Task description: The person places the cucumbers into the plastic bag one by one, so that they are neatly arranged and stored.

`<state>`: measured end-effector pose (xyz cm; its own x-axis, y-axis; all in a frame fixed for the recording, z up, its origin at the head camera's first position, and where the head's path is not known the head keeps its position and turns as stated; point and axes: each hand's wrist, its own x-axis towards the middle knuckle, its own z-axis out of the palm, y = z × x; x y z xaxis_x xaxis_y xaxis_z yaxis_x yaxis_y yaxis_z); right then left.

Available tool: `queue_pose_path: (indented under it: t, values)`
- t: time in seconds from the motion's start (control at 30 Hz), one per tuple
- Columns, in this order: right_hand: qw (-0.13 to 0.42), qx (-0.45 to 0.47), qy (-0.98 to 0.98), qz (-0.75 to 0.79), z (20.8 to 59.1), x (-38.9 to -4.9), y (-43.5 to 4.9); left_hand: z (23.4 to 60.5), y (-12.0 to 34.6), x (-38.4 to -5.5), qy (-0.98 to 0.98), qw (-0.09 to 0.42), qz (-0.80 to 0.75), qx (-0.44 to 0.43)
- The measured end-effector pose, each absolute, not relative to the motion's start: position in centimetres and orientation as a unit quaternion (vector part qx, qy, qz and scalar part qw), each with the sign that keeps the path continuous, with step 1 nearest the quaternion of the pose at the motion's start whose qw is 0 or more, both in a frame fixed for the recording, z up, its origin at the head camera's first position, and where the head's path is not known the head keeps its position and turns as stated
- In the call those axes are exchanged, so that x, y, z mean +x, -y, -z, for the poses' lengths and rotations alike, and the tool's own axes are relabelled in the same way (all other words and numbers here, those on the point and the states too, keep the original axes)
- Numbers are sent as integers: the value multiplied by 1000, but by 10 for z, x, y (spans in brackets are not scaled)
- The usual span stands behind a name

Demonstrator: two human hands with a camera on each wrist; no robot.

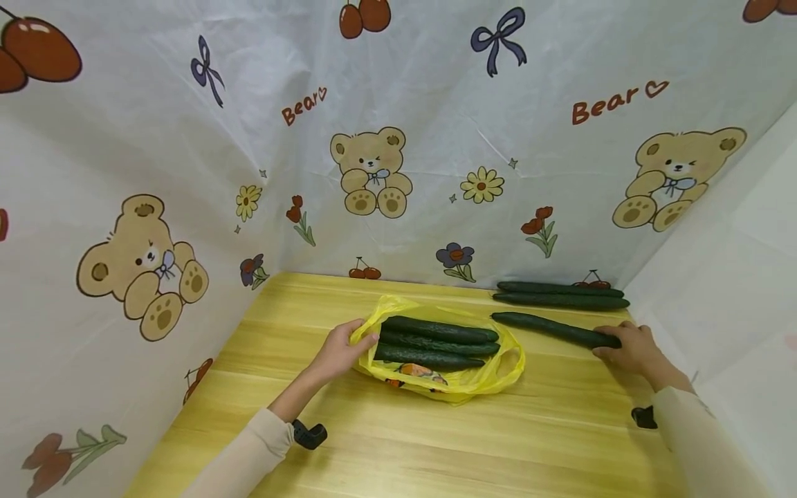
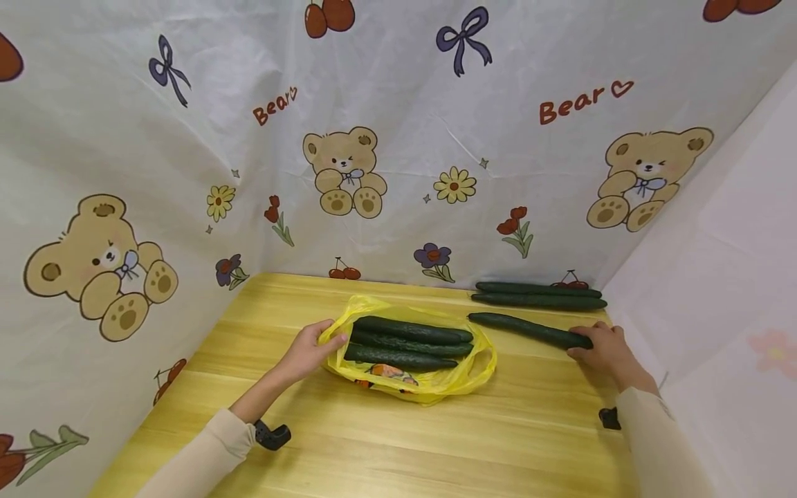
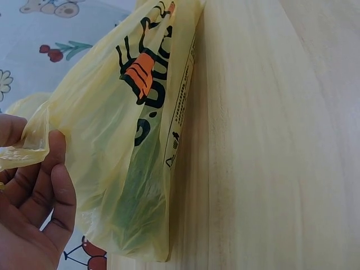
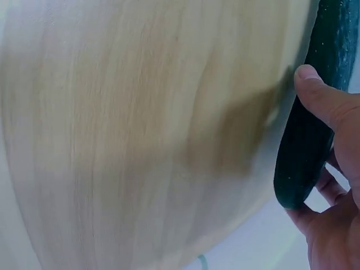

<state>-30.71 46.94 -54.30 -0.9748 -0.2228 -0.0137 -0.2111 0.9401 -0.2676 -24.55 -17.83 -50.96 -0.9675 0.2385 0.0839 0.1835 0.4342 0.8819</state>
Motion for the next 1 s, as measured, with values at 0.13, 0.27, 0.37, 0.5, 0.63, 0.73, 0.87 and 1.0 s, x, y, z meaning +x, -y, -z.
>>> queue_pose_path:
  t: [0.13,0.27,0.37,0.5,0.63,0.73,0.87,1.0]
  values:
    - [-16,-141,-980,140,536,-301,-467,512,179,-245,-843,28,-522,126]
    - [-72,-177,-972,137,529,-296,-462,514,180,-244,-843,28,-523,122]
    - [-101,-189,-967,140,519,-291,-455,515,182,-244,-844,26,-523,118]
    - [-114,-187,-966,135,501,-282,-441,514,184,-244,-845,20,-522,117]
    - [-116,-182,-969,118,488,-279,-433,512,184,-247,-847,16,-517,119]
    - [-119,-178,-970,111,482,-275,-430,512,183,-248,-848,16,-516,119]
    - [-146,-167,-969,108,477,-265,-425,514,181,-248,-847,18,-518,119]
    - [-177,-147,-968,101,467,-253,-419,514,180,-247,-845,22,-520,123]
